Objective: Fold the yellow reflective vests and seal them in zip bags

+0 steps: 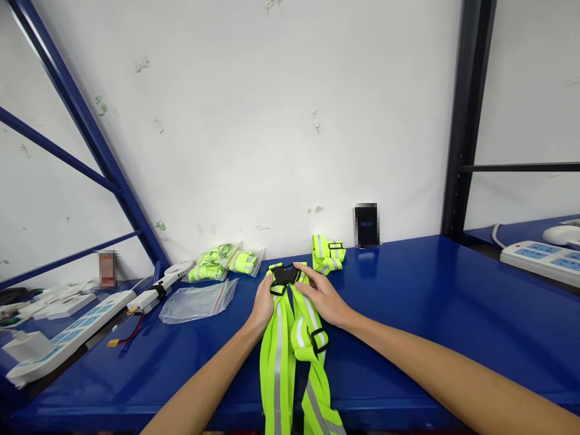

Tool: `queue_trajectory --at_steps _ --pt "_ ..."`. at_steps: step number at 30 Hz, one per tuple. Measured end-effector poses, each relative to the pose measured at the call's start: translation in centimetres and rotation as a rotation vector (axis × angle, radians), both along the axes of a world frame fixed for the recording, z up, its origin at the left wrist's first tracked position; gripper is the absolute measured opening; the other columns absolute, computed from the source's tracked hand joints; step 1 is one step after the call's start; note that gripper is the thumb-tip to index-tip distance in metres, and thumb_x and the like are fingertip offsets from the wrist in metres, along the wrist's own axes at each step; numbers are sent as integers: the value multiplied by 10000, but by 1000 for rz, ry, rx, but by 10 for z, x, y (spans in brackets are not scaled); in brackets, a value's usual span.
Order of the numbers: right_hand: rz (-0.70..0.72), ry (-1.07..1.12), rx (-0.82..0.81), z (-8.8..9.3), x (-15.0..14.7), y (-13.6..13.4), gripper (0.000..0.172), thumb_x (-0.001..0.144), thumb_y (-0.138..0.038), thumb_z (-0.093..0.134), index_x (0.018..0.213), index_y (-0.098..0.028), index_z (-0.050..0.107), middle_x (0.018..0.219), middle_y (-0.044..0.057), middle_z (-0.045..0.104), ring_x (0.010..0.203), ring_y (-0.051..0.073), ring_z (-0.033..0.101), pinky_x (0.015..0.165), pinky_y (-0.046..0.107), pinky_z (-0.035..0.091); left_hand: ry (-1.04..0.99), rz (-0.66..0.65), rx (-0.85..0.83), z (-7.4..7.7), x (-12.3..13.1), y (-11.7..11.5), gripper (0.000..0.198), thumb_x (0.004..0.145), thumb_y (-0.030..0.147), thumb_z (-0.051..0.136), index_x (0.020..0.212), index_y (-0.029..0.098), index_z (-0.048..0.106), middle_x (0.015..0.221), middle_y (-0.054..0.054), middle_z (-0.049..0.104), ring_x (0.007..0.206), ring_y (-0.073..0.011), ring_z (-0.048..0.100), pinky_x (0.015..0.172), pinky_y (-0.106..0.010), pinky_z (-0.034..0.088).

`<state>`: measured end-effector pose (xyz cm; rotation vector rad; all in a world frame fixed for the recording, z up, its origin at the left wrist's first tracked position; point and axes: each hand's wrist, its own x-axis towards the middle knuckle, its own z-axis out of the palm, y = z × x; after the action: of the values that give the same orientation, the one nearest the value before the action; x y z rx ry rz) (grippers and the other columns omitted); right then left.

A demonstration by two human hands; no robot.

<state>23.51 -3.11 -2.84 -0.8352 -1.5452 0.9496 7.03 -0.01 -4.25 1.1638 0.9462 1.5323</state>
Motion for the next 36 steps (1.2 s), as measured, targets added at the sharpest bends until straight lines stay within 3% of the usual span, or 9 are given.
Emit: queue_trajectory --at_steps 3,6,10,13,17,25,29,33,36 --pt "76 129 -120 2 0 0 585 801 -354 670 1347 -237 496 1036 51 709 973 241 662 932 419 476 96 90 -2 0 -4 -2 464 846 531 569 1111 158 647 1300 -125 598 1343 -295 414 1128 -409 281" --pt "206 310 -305 3 1 2 794 710 -267 756 1409 -265 379 890 7 725 815 205 693 809 368 519 132 39 90 -1 -7 -6 514 837 575 573 1184 198 613 1359 -103 556 1405 -278 328 1156 -392 253" --pt "298 433 -390 5 3 2 623 600 -179 805 1171 -212 560 817 -9 712 731 171 683 719 287 513 148 -74 127 -1 -8 -10 570 843 634 514 1204 203 605 1323 -94 587 1402 -275 336 1167 -403 244" --pt "261 434 -335 6 4 2 532 590 -182 821 1065 -218 586 827 -14 712 747 173 685 731 291 515 119 -189 118 2 -6 -12 628 855 675 444 1207 184 614 1270 -99 626 1360 -282 400 1153 -424 277" --pt "211 408 -275 3 4 4 515 620 -219 815 1073 -221 571 864 7 724 792 206 698 783 350 526 55 -349 87 3 -3 -12 697 855 715 378 1244 182 602 1219 -99 659 1300 -285 477 1131 -450 314" --pt "72 284 -188 3 5 5 644 645 -304 808 1201 -234 489 930 26 713 854 225 698 838 393 524 123 -234 125 -2 -2 -4 507 902 506 486 1305 201 522 1303 -74 600 1328 -261 435 1140 -418 286" --pt "48 287 -135 5 2 3 590 702 -354 761 1219 -251 495 971 31 708 902 224 691 840 379 528 181 -215 166 2 -3 -5 467 903 397 513 1334 233 440 1341 -58 554 1276 -232 480 1112 -392 321" --pt "8 346 -213 4 3 4 649 721 -393 743 1310 -284 494 1012 43 708 943 249 685 834 387 541 98 -290 141 4 0 -8 487 867 395 590 1296 283 388 1282 -39 582 1182 -214 555 1045 -384 398" --pt "-85 362 -333 -3 3 6 650 748 -449 708 1348 -298 506 1178 70 674 1115 283 620 926 414 506 5 -388 72 3 4 -10 506 831 414 639 1241 297 367 1168 -37 632 1046 -206 628 955 -392 469"
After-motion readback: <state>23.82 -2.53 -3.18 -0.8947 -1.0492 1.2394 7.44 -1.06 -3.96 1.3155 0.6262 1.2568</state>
